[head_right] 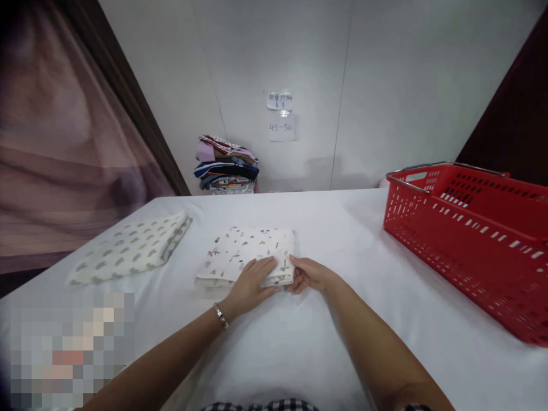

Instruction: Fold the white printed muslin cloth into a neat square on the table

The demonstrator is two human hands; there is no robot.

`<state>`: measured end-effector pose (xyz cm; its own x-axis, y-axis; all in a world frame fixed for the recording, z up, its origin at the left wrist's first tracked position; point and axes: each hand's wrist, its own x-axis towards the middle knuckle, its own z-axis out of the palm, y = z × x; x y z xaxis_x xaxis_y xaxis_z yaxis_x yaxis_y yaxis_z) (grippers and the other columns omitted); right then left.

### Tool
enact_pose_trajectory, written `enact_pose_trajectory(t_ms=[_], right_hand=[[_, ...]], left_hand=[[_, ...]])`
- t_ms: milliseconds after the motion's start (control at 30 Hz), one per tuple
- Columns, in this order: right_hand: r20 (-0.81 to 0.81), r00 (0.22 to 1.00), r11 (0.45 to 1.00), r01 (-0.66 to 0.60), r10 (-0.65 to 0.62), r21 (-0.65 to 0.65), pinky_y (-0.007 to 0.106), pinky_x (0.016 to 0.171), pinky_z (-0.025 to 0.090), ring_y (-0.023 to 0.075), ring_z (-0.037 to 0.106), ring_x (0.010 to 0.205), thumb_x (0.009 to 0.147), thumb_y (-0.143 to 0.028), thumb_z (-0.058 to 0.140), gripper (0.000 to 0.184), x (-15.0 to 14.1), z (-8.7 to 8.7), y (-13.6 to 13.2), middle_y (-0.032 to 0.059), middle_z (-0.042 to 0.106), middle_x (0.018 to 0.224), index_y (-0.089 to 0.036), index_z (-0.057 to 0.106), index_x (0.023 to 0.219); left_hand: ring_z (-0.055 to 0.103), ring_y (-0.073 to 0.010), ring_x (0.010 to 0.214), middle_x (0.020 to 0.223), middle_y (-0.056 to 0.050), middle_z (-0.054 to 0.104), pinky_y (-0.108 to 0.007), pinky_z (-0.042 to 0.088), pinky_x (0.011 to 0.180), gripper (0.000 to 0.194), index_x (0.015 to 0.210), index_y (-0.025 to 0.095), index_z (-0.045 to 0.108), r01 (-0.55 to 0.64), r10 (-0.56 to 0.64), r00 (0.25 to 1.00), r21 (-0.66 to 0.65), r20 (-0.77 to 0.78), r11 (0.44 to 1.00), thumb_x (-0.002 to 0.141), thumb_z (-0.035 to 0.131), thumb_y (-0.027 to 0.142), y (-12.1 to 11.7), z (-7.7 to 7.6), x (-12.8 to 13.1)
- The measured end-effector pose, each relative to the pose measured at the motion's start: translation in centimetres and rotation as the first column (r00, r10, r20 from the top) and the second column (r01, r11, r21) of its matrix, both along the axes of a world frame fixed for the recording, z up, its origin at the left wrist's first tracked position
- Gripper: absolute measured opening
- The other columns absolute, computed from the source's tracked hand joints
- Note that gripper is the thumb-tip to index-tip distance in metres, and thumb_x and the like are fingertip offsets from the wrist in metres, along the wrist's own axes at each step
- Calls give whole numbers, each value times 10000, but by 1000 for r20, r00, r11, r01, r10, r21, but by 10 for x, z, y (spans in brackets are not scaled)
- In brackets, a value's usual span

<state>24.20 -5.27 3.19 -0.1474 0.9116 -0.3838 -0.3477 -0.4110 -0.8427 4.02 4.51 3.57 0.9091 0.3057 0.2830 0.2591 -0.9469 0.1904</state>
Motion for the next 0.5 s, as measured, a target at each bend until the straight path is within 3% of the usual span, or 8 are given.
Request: enact_pose_trajectory(t_ms=[133, 267, 367, 500], right_hand=[[-14, 999, 996, -45, 46, 82, 254, 483, 547, 200, 672, 713, 888, -504, 404, 477, 8, 1, -5, 134, 680, 821, -76, 614, 921], [-22, 997, 984, -63, 68, 164, 256, 545, 558, 200, 671, 793, 837, -429, 550, 352, 9, 1, -10, 120, 678, 902, -108, 607, 971], [42, 994, 984, -105, 99, 145, 238, 565, 557, 189, 669, 816, 785, -344, 637, 326, 7, 2, -11, 131, 667, 994, -125, 598, 1024], [103, 989, 989, -118, 109, 85, 225, 508, 547, 208, 669, 822, 760, -353, 651, 354, 1, 1, -9, 154, 643, 1073, -123, 604, 1026]], left_hand=[[473, -211, 1160, 1261, -78, 539, -415, 319, 1007, 450, 1260, 215, 450, 12, -7, 994, -45, 106, 999, 849, 503, 391, -11, 8, 12], [573, -180, 981, 1075, -32, 641, -309, 431, 847, 284, 1124, 236, 554, -67, 84, 991, -150, 105, 986, 886, 431, 332, -11, 19, 18], [583, -162, 960, 1064, 2, 646, -274, 438, 817, 265, 1088, 267, 576, -134, 155, 984, -214, 86, 968, 893, 406, 323, -11, 24, 19], [583, -161, 969, 1071, 4, 646, -272, 439, 829, 279, 1088, 265, 586, -158, 179, 981, -228, 72, 961, 893, 395, 325, -15, 24, 20]])
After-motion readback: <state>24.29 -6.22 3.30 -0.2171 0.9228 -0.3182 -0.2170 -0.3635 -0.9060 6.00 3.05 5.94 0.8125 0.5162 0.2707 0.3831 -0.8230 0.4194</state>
